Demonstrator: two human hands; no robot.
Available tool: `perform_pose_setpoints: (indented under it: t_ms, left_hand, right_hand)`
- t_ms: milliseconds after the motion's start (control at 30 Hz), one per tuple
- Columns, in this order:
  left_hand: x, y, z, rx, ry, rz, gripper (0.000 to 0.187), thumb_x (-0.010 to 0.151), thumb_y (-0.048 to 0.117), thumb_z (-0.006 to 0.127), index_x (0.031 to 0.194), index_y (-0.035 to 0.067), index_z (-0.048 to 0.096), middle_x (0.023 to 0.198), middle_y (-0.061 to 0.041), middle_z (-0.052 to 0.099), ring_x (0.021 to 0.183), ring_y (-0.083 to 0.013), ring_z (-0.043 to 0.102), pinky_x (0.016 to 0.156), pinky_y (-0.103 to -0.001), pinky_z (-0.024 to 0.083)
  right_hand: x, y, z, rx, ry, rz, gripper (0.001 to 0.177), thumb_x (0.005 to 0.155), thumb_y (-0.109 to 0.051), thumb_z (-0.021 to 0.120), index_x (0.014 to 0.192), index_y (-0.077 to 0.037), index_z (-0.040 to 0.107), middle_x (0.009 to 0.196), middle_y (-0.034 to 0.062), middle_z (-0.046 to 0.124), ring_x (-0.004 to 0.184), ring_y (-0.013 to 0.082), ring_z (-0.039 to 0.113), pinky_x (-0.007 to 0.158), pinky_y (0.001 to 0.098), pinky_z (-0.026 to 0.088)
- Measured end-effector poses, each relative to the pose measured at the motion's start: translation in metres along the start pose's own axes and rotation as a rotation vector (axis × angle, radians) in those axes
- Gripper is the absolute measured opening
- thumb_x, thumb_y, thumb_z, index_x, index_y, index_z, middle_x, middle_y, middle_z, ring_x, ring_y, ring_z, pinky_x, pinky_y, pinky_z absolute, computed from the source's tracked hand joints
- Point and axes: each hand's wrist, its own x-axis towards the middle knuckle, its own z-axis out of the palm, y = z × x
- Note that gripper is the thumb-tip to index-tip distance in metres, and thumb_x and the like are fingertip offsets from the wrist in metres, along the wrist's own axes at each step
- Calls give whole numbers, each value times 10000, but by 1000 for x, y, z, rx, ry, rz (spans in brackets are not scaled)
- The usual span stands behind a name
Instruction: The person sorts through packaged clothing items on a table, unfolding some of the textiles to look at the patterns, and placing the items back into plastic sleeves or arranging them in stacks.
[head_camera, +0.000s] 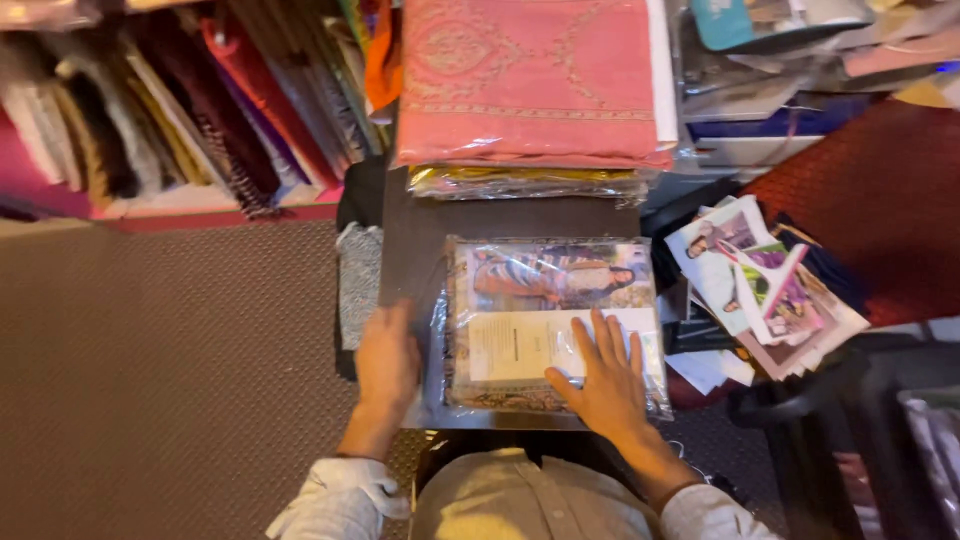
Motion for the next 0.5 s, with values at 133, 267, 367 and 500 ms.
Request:
perform_pose_setpoints:
  t_ms: [133,267,367,500]
  left_hand:
    - [-16,24,34,-125,45,110,320,877,137,630,1188,178,693,969,-88,676,949,-351,718,793,-475,602]
    - [-3,31,46,-269,-80,-144,342,847,334,722,1134,149,700,912,-130,705,919,-393,731,750,-501,583]
    - [11,18,62,-449,-178,-322,222,856,382,740,972,194,748,744,-71,710,781,-312,745,643,-440,568]
    - [9,31,50,-1229,-247,-546,212,938,98,531,899,88,739,656,-103,672,539,-216,664,494,-286,534]
  right_hand:
    - [2,1,-5,14,-93,46,903,857,-737,582,1589,-252,369,1697,73,264,1561,285,218,1272,522,42]
    - [1,-2,-2,35,-91,62,896,857,-736,587,1584,-257,376,1701,68,254,1567,279,204,1272,519,30]
    - [0,2,4,59,-25,46,887,844,-714,629,1567,-248,410,1695,67,279,1560,285,229,1269,524,57]
    - [1,-6,-6,225,7,85,842,819,-642,721,1506,-205,507,1679,79,330,1547,306,266,1270,541,78]
